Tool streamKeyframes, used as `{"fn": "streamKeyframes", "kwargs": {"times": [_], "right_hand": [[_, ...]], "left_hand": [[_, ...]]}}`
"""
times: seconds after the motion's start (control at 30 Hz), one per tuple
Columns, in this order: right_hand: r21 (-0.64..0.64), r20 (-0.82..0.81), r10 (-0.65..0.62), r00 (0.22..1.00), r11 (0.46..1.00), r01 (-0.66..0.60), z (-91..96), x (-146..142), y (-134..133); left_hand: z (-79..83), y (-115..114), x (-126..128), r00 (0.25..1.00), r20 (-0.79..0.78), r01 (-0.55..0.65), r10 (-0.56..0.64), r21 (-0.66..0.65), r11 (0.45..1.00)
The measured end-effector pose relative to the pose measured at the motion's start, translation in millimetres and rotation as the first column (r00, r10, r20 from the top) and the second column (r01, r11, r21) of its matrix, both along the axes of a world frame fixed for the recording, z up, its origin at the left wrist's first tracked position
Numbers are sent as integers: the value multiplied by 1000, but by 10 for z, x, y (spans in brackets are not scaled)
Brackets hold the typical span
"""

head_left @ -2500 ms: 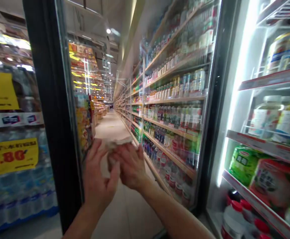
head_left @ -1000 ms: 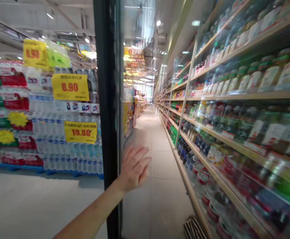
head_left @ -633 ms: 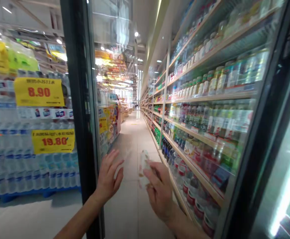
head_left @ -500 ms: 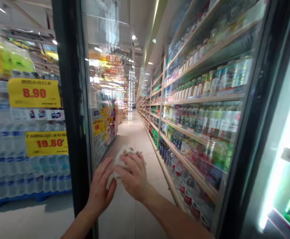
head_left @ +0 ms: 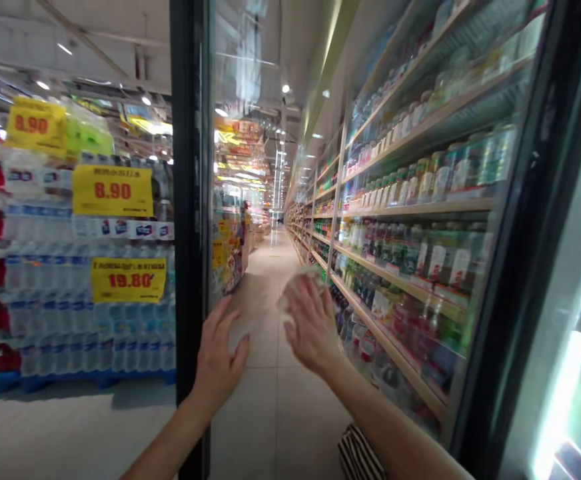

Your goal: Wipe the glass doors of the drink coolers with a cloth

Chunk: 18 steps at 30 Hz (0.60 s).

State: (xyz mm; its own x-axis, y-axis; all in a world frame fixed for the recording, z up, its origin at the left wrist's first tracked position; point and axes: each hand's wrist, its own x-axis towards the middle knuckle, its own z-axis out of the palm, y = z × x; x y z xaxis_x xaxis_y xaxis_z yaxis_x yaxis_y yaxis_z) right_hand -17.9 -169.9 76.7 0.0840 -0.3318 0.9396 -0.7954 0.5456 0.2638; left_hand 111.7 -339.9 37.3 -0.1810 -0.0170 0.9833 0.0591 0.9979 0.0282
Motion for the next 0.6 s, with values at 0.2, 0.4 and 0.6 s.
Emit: {"fn": "streamKeyframes", "kwargs": {"times": [0.2,0.4,0.6], "right_hand": [[-292,52,-97,994,950,108,16,-91,-74],[-17,-130,56,990,998,-59,-100,21,-276],[-318,63,-124,990,938,138,-291,-19,29]], "left_hand": [[97,58,-264,999,27,-23,26,-91,996],[73,43,-492,988,-103,-131,114,-179,975],[45,27,-450,996,-86,-52,38,-160,986]]}}
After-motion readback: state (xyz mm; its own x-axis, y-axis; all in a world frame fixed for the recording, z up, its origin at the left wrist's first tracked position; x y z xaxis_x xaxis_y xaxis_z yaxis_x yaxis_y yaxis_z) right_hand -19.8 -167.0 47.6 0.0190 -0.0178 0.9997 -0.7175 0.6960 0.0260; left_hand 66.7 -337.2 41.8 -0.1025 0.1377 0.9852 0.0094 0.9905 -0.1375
